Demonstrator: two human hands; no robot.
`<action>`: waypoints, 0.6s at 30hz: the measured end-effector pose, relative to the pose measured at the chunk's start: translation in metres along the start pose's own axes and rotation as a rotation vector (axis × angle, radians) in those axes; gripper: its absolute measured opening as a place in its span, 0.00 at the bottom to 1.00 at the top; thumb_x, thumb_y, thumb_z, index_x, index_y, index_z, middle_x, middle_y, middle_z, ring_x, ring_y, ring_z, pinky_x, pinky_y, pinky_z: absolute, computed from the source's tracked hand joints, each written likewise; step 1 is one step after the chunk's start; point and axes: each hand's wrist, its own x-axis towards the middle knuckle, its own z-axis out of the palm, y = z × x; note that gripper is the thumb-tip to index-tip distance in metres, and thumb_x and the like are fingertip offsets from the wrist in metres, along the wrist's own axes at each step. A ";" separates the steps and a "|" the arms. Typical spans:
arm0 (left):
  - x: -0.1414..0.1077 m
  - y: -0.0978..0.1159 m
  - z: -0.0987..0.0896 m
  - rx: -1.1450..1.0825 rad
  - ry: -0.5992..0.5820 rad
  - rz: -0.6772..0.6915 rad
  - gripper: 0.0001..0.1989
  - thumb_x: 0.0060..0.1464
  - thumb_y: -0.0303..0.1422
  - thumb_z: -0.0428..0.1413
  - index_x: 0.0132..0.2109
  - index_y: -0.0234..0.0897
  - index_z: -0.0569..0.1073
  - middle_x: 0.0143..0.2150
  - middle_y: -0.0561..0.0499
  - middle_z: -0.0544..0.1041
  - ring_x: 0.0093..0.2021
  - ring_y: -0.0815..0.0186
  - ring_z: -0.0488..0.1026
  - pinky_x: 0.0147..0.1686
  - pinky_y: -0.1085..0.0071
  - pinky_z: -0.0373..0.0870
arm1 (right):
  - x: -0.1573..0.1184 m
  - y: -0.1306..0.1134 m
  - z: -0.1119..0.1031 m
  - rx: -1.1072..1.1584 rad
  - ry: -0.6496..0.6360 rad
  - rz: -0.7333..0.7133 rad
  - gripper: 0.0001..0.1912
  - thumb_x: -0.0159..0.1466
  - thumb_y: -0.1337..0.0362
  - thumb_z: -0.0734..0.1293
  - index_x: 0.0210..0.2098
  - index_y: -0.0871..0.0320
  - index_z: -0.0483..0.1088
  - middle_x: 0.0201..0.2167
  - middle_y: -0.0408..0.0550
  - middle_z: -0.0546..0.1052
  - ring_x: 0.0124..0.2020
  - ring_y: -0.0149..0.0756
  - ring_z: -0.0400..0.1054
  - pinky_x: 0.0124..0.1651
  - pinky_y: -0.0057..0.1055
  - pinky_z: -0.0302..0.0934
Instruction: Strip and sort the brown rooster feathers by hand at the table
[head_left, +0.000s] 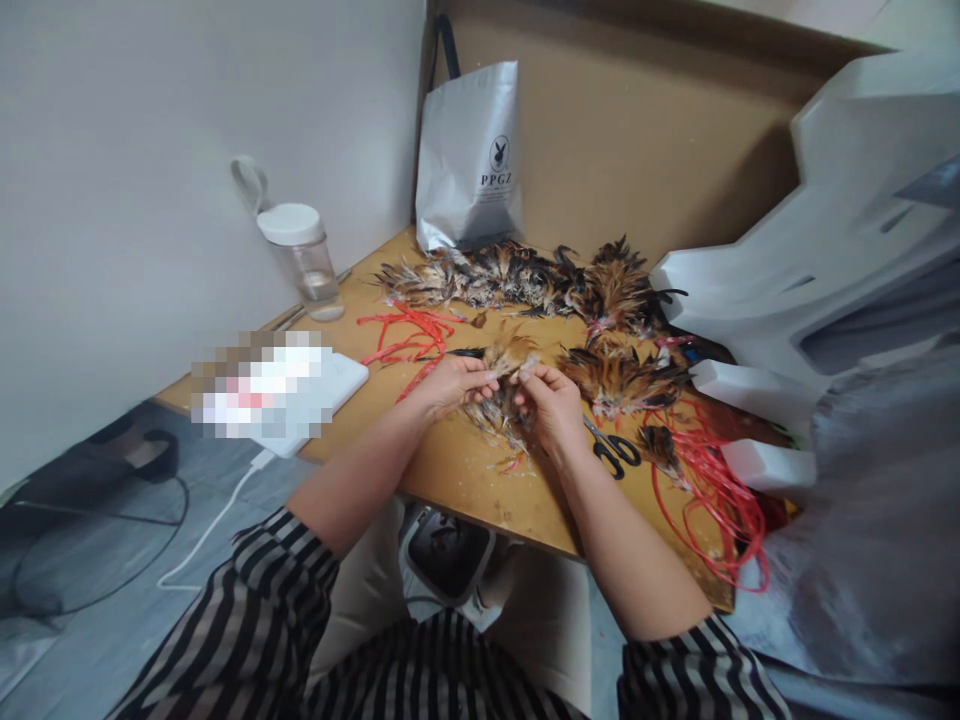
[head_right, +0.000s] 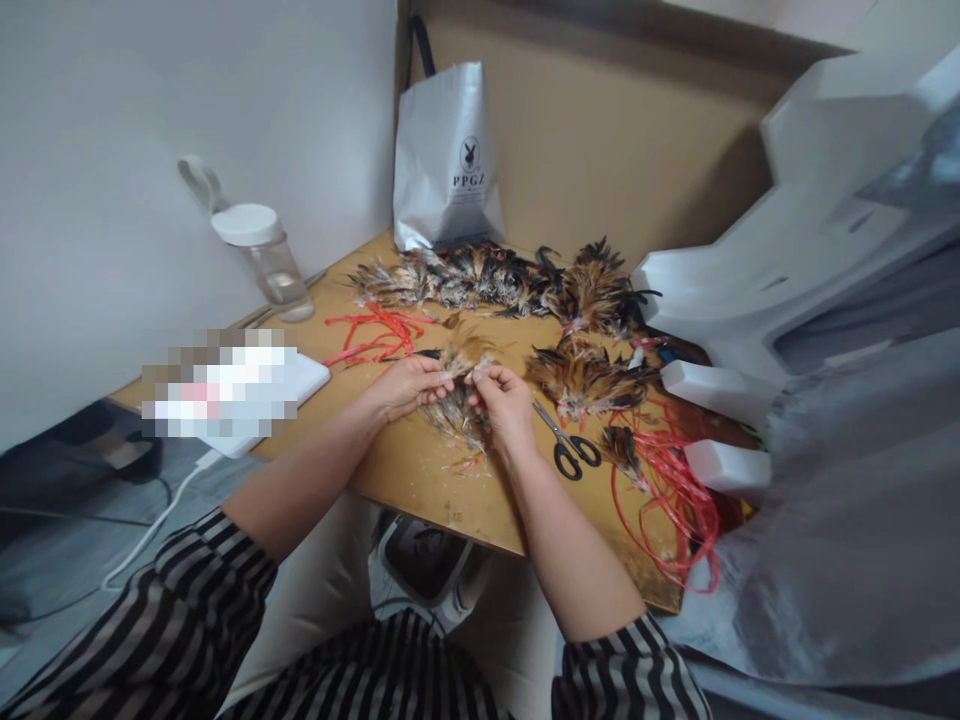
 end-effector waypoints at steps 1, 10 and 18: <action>0.001 -0.001 -0.002 -0.030 0.018 0.017 0.07 0.43 0.28 0.61 0.26 0.27 0.71 0.22 0.51 0.72 0.19 0.79 0.66 0.20 0.84 0.62 | 0.000 0.000 0.000 0.005 0.011 -0.001 0.10 0.48 0.59 0.69 0.26 0.59 0.69 0.22 0.42 0.73 0.17 0.23 0.60 0.18 0.21 0.52; 0.004 -0.004 -0.002 -0.087 0.008 0.021 0.07 0.45 0.29 0.60 0.29 0.27 0.71 0.23 0.49 0.73 0.20 0.78 0.68 0.21 0.84 0.63 | -0.005 0.002 0.009 -0.028 -0.055 -0.026 0.09 0.49 0.60 0.69 0.25 0.59 0.69 0.15 0.37 0.66 0.16 0.23 0.54 0.20 0.22 0.48; 0.003 -0.008 0.002 -0.048 -0.050 -0.001 0.08 0.45 0.29 0.60 0.32 0.26 0.72 0.23 0.48 0.74 0.22 0.75 0.71 0.22 0.83 0.65 | -0.002 0.013 0.010 -0.118 -0.018 -0.100 0.10 0.49 0.58 0.69 0.28 0.58 0.70 0.22 0.40 0.71 0.21 0.26 0.59 0.25 0.24 0.54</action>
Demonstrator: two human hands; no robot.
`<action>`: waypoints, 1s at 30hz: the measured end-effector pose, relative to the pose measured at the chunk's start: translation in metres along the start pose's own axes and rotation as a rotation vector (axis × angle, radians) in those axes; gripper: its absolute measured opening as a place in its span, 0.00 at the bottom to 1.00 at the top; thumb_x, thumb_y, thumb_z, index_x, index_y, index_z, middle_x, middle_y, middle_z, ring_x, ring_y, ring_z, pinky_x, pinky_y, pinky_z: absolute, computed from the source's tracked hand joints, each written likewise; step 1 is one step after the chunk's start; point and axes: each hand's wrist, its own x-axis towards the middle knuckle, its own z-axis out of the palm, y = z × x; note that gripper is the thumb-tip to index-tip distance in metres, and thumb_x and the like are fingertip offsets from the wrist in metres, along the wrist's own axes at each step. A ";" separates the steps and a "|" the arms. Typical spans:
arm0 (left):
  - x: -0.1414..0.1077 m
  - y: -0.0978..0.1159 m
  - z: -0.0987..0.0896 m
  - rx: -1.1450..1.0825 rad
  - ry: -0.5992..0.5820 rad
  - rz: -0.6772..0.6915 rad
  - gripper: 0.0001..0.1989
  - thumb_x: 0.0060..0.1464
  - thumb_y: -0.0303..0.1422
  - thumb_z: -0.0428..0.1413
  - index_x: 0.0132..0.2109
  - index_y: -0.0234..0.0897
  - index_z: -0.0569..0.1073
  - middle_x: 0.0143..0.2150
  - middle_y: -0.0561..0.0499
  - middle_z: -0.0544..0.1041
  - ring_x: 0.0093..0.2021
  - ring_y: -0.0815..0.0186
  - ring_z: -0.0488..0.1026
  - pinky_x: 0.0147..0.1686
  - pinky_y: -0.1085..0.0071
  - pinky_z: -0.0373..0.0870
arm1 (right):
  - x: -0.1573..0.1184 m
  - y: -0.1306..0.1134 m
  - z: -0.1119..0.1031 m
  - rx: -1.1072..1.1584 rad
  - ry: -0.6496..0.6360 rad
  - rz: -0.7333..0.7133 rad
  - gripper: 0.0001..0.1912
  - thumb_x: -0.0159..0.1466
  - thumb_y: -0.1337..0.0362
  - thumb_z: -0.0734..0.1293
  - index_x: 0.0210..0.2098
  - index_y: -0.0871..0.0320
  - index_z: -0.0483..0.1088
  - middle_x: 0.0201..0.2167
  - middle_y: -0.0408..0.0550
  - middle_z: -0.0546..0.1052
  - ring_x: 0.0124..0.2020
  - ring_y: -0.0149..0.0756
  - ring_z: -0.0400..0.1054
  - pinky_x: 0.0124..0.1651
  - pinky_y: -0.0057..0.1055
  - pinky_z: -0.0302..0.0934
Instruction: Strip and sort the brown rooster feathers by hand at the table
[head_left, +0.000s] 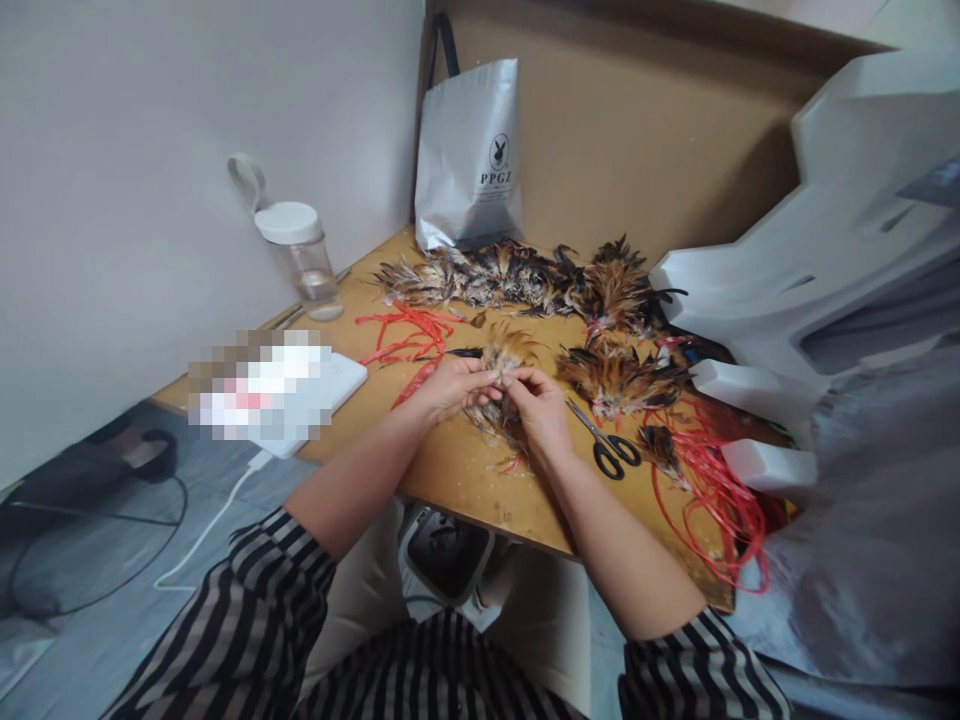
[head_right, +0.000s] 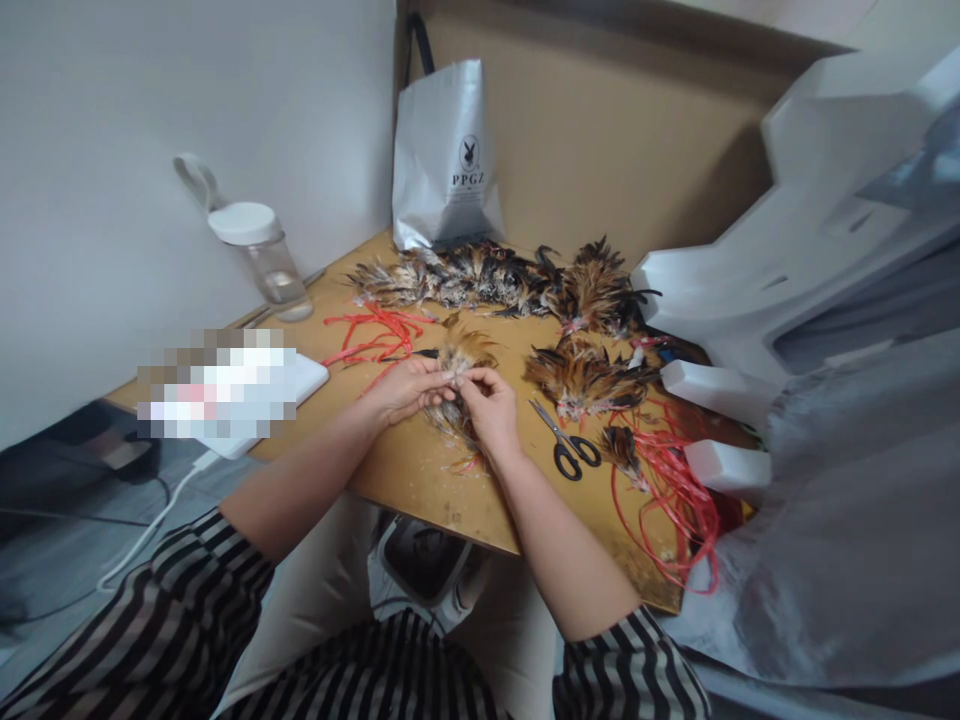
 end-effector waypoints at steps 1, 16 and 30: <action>0.000 0.000 0.000 0.001 0.003 0.003 0.08 0.45 0.29 0.60 0.32 0.26 0.72 0.23 0.48 0.74 0.22 0.75 0.71 0.22 0.83 0.65 | 0.000 0.001 0.000 -0.003 0.010 -0.009 0.10 0.50 0.58 0.69 0.28 0.58 0.70 0.23 0.40 0.71 0.21 0.26 0.60 0.25 0.24 0.54; -0.001 0.004 0.006 0.129 0.058 0.103 0.11 0.42 0.32 0.61 0.31 0.28 0.70 0.24 0.49 0.74 0.22 0.75 0.70 0.22 0.82 0.64 | 0.002 0.001 -0.002 -0.004 0.037 -0.001 0.11 0.50 0.58 0.68 0.28 0.58 0.69 0.21 0.40 0.70 0.19 0.25 0.57 0.23 0.24 0.52; -0.002 0.001 0.010 0.263 -0.042 0.127 0.15 0.42 0.34 0.61 0.33 0.32 0.62 0.25 0.49 0.75 0.21 0.71 0.72 0.19 0.79 0.66 | 0.006 -0.004 -0.010 0.074 -0.033 0.177 0.19 0.44 0.56 0.72 0.16 0.58 0.58 0.11 0.38 0.64 0.13 0.22 0.51 0.17 0.24 0.44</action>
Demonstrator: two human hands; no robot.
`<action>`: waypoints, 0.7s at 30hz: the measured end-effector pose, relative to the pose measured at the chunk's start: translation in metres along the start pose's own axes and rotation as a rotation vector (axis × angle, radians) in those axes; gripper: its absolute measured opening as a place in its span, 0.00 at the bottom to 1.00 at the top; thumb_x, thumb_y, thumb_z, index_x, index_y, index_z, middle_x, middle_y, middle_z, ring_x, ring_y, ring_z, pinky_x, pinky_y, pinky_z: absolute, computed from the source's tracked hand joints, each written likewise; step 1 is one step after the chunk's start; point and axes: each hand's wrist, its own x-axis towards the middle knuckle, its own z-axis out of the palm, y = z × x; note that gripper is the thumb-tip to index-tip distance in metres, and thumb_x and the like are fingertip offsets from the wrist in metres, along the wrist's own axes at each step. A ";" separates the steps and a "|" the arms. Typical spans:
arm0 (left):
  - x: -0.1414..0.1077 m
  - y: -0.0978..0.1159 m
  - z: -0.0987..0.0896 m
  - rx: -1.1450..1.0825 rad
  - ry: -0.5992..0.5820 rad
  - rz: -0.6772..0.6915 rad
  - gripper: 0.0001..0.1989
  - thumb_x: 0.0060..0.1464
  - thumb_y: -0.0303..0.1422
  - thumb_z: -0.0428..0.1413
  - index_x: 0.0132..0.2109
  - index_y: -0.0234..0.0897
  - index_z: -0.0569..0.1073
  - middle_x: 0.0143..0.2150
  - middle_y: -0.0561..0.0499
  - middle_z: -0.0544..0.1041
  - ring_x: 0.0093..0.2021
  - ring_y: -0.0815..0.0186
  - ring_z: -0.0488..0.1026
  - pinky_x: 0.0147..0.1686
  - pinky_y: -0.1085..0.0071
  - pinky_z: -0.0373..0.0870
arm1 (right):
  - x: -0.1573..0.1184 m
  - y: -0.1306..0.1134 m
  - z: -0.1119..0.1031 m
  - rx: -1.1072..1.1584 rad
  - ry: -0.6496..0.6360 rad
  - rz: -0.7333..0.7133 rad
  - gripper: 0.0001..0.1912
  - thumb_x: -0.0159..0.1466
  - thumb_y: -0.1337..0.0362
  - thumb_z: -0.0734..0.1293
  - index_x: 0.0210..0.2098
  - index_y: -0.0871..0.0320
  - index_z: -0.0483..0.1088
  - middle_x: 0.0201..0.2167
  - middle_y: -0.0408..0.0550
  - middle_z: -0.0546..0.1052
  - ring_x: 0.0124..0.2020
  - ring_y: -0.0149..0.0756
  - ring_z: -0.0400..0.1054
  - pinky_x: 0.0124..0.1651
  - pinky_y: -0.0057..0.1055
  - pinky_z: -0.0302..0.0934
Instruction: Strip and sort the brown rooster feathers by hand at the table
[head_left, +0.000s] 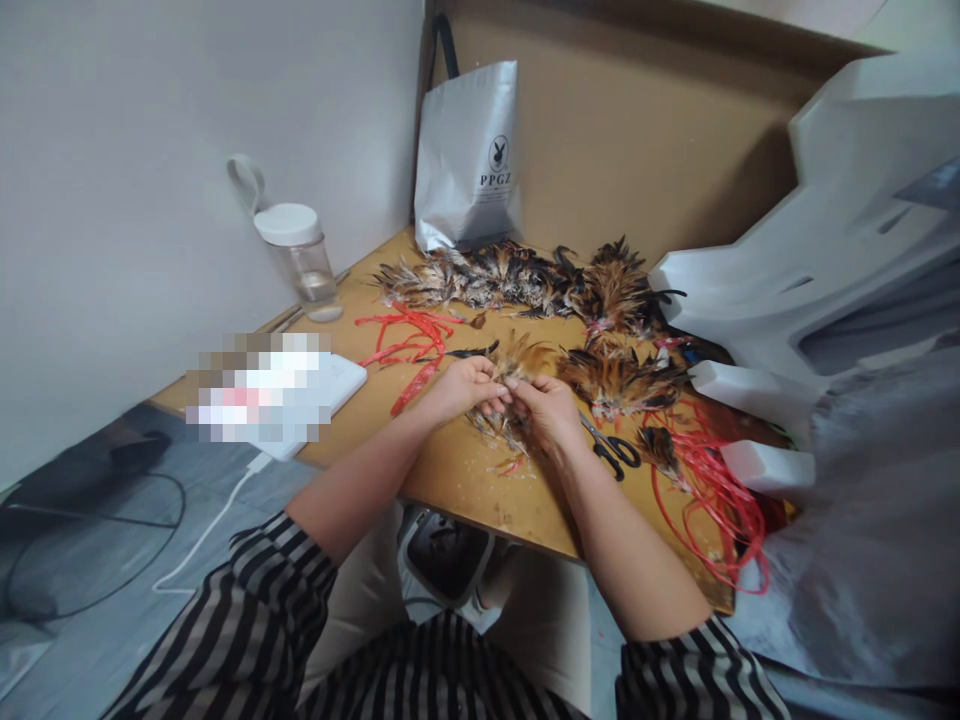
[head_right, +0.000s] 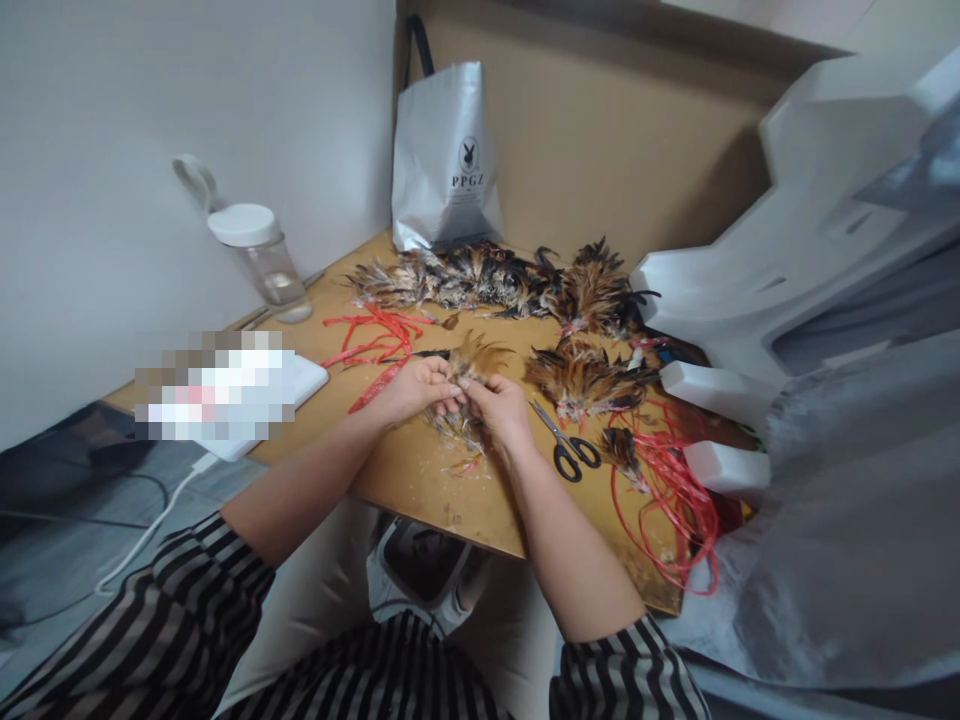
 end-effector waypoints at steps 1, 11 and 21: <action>0.000 0.000 0.000 0.005 -0.006 -0.004 0.16 0.41 0.34 0.61 0.32 0.32 0.62 0.25 0.48 0.76 0.21 0.70 0.72 0.19 0.78 0.66 | 0.000 0.001 0.000 0.001 0.002 -0.005 0.20 0.44 0.56 0.72 0.15 0.58 0.57 0.11 0.37 0.64 0.13 0.23 0.52 0.17 0.24 0.45; -0.004 0.007 -0.002 0.009 -0.077 -0.055 0.19 0.44 0.41 0.59 0.36 0.29 0.68 0.34 0.41 0.77 0.26 0.68 0.74 0.23 0.77 0.68 | 0.000 -0.006 -0.001 0.040 0.019 0.030 0.17 0.44 0.58 0.72 0.17 0.58 0.59 0.10 0.36 0.63 0.11 0.22 0.52 0.16 0.23 0.44; -0.007 0.006 0.000 0.034 -0.092 -0.059 0.20 0.46 0.43 0.57 0.34 0.26 0.72 0.33 0.39 0.77 0.26 0.68 0.74 0.23 0.77 0.68 | 0.002 -0.002 -0.002 0.009 0.018 0.015 0.17 0.44 0.57 0.71 0.16 0.58 0.59 0.10 0.37 0.63 0.12 0.23 0.52 0.16 0.23 0.45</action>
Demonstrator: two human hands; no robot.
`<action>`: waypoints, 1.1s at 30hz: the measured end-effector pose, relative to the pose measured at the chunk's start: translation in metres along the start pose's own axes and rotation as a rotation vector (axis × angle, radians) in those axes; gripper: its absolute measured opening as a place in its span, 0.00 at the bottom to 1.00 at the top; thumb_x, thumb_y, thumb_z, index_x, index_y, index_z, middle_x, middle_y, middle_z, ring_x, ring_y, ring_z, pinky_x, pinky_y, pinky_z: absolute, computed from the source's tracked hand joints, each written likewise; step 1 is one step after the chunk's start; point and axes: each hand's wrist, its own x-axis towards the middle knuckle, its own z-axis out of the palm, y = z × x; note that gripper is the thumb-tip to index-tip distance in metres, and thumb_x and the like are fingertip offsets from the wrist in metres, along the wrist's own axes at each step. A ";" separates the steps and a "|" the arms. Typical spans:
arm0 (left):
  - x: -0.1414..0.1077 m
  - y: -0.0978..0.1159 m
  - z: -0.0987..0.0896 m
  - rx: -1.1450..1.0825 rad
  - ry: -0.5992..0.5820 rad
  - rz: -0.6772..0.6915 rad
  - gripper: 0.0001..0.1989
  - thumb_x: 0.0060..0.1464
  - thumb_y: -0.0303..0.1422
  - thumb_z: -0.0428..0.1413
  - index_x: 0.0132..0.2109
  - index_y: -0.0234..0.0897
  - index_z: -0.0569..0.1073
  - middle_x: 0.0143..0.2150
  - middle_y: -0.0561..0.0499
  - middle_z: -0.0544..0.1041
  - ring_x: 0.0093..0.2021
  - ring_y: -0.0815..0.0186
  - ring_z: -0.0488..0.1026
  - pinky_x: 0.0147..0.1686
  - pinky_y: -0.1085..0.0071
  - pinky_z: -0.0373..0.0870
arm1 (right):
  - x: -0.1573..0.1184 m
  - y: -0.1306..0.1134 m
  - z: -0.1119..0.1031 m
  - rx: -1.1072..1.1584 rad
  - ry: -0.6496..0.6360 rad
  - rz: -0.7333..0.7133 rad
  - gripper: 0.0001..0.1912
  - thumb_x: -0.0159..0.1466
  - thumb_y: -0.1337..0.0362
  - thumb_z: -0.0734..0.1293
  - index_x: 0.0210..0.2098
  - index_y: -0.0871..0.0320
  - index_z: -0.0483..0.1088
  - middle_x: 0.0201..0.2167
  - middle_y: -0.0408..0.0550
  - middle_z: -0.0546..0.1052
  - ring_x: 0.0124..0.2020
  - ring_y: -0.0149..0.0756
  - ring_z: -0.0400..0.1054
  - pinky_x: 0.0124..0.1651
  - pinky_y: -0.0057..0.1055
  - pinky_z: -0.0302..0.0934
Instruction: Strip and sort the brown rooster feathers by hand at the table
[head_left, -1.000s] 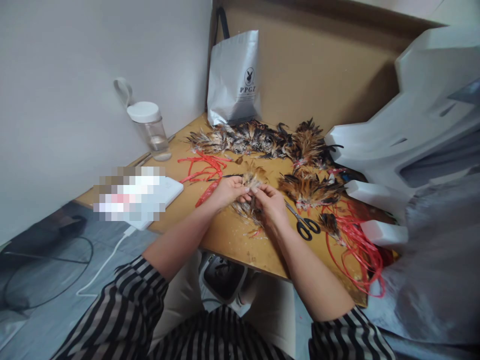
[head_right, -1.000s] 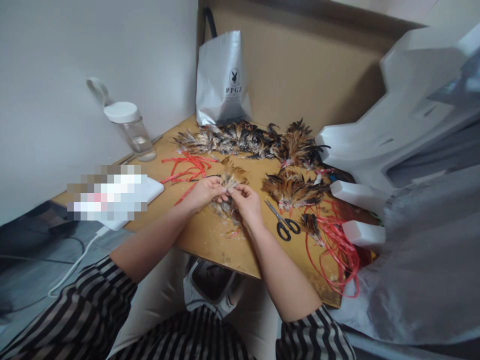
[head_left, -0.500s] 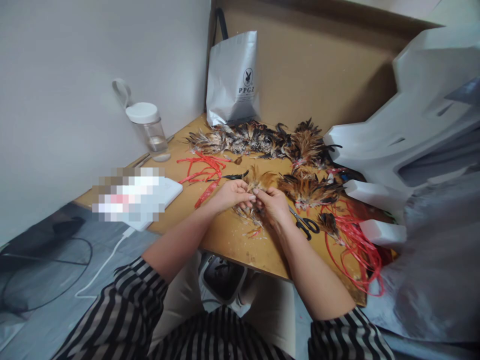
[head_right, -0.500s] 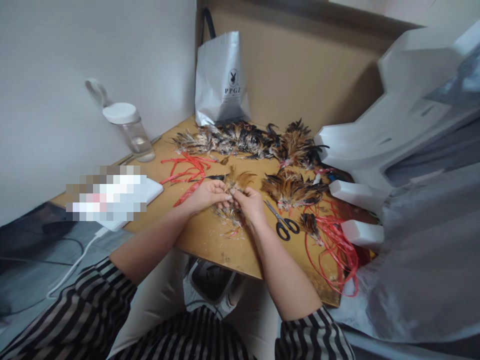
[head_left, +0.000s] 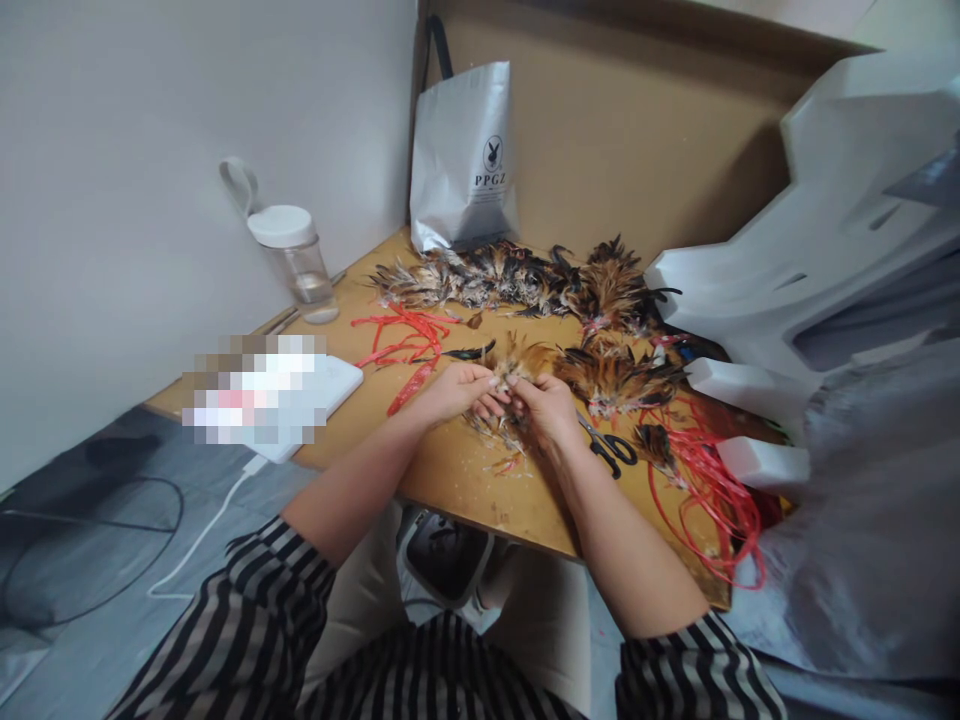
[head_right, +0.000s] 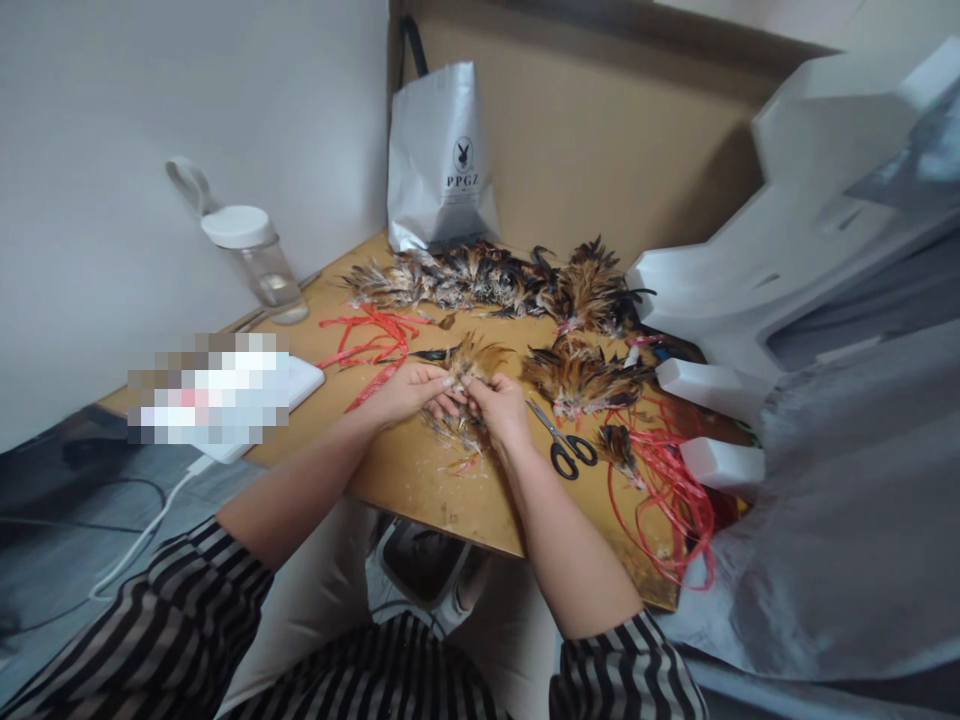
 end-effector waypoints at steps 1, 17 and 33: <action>0.000 0.000 0.000 0.008 0.002 0.000 0.20 0.46 0.43 0.57 0.34 0.26 0.72 0.33 0.39 0.77 0.25 0.68 0.74 0.23 0.77 0.68 | 0.000 0.000 0.000 -0.003 0.001 0.000 0.17 0.44 0.57 0.72 0.16 0.58 0.60 0.10 0.37 0.63 0.12 0.23 0.52 0.16 0.24 0.45; 0.003 -0.006 -0.005 -0.006 -0.005 -0.049 0.14 0.44 0.38 0.59 0.29 0.27 0.74 0.26 0.44 0.76 0.22 0.72 0.71 0.22 0.78 0.66 | -0.004 0.005 0.005 -0.099 0.058 -0.095 0.16 0.45 0.56 0.71 0.18 0.60 0.64 0.12 0.37 0.63 0.15 0.23 0.51 0.18 0.23 0.43; 0.004 -0.006 -0.006 -0.065 0.079 -0.013 0.12 0.42 0.37 0.60 0.28 0.29 0.73 0.23 0.48 0.74 0.21 0.74 0.70 0.20 0.81 0.63 | -0.005 0.005 0.008 -0.111 -0.036 -0.155 0.13 0.47 0.57 0.71 0.24 0.59 0.67 0.19 0.38 0.66 0.19 0.24 0.55 0.22 0.23 0.51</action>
